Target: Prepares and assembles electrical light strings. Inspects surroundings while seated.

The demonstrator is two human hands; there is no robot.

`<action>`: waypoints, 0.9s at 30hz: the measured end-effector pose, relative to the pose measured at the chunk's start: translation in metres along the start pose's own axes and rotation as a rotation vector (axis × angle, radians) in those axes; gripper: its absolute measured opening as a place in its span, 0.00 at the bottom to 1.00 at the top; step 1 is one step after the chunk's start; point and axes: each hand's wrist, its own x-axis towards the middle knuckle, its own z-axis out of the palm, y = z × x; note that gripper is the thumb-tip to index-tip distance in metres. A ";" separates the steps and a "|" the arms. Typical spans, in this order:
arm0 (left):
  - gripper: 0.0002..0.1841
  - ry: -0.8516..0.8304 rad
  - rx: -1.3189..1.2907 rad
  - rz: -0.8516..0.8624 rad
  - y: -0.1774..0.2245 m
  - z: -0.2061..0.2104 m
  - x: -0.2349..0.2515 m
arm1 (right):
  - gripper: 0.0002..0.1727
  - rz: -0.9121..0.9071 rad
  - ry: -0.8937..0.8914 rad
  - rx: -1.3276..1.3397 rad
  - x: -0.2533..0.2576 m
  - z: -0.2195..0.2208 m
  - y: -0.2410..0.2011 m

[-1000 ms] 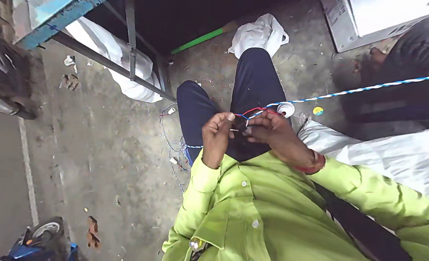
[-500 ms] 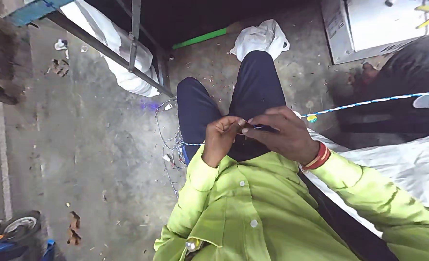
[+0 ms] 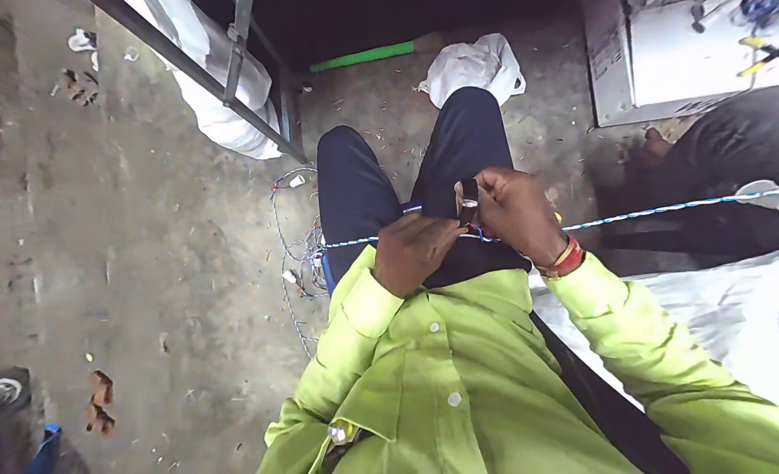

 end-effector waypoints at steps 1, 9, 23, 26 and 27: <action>0.06 0.048 0.051 0.050 -0.001 0.003 -0.003 | 0.09 -0.006 -0.015 -0.038 0.001 0.001 0.001; 0.08 0.081 0.195 0.138 -0.002 0.007 -0.006 | 0.08 0.053 -0.233 0.039 0.006 -0.003 -0.004; 0.09 0.165 0.183 -0.117 0.004 0.007 0.002 | 0.13 -0.345 0.180 -0.081 -0.030 0.007 0.000; 0.09 0.167 0.288 -0.060 0.010 0.007 0.002 | 0.15 -0.283 0.143 0.166 -0.027 0.016 0.003; 0.09 0.170 0.314 -0.039 0.013 0.006 0.001 | 0.17 -0.269 0.138 0.256 -0.025 0.020 0.003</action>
